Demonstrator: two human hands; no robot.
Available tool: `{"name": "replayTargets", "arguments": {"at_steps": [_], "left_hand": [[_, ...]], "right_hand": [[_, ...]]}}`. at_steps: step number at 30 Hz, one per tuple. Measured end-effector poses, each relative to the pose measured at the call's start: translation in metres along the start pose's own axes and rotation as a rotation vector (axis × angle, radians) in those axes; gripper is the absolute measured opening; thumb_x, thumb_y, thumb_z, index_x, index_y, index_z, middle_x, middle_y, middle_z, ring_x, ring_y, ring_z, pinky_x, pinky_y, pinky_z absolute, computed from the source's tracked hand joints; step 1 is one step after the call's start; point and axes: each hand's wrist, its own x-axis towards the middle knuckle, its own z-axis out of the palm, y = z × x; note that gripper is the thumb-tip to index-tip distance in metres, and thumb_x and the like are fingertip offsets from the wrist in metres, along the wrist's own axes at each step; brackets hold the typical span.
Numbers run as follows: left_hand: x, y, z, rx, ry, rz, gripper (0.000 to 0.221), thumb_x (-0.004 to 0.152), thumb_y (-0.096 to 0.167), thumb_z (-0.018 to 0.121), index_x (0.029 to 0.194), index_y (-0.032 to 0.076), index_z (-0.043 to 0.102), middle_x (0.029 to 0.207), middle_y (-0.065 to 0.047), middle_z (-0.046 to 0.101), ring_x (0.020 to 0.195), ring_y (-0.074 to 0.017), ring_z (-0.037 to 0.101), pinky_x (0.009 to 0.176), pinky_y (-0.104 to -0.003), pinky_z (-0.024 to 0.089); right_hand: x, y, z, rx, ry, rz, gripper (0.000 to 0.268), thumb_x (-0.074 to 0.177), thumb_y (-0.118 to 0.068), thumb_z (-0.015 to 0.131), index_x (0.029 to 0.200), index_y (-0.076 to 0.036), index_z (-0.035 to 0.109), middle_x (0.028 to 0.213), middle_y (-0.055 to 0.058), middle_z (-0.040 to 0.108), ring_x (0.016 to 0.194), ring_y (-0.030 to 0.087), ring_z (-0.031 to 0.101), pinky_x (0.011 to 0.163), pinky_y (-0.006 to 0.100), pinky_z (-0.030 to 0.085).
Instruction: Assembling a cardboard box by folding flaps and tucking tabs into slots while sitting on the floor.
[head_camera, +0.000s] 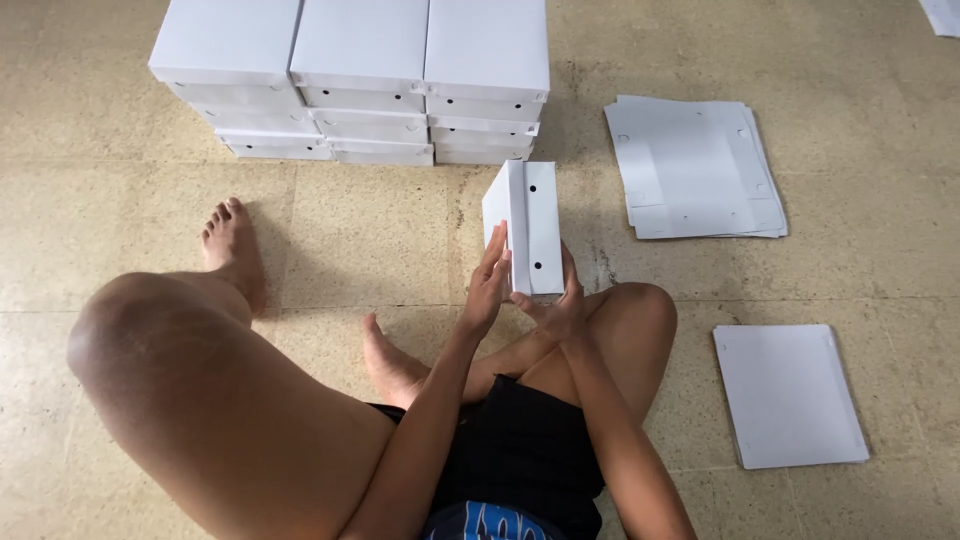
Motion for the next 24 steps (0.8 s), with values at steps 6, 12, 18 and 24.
{"name": "replayTargets", "arguments": {"at_steps": [6,12,18,24], "left_hand": [[-0.002,-0.014,0.004,0.028,0.055,0.001,0.049,0.109,0.027,0.047,0.156,0.016,0.040,0.162,-0.015,0.032,0.154,-0.0397,0.012,0.125,-0.057,0.004],[-0.009,-0.009,0.006,0.118,0.023,-0.062,0.054,0.108,0.035,0.041,0.157,0.015,0.036,0.162,-0.025,0.026,0.152,-0.0456,0.012,0.125,-0.059,0.007],[-0.022,-0.105,-0.020,0.507,0.309,-0.134,0.051,0.108,0.032,0.036,0.156,0.016,0.042,0.156,-0.020,0.041,0.151,-0.0376,0.025,0.120,-0.056,0.015],[-0.006,-0.105,-0.028,0.109,0.647,-0.538,0.066,0.101,0.061,0.047,0.143,0.010,0.053,0.142,-0.022,0.054,0.135,-0.0407,0.050,0.108,-0.058,0.041]], "right_hand": [[0.000,-0.004,0.004,-0.053,0.049,-0.016,0.127,0.047,-0.039,0.103,0.150,0.003,0.041,0.140,0.027,0.057,0.133,0.039,0.051,0.112,0.050,0.040],[0.005,-0.014,0.006,-0.095,0.127,0.035,0.109,0.057,-0.039,0.098,0.145,0.001,0.049,0.128,0.025,0.063,0.123,0.038,0.060,0.101,0.050,0.049],[0.002,0.028,-0.021,-0.349,0.277,0.230,0.080,0.082,-0.064,0.070,0.140,-0.011,0.057,0.121,0.014,0.066,0.106,0.034,0.068,0.087,0.046,0.056],[0.012,0.051,-0.035,0.656,0.405,0.522,0.063,0.097,-0.055,0.061,0.142,-0.015,0.042,0.143,0.019,0.045,0.130,0.038,0.050,0.111,0.056,0.045]]}}
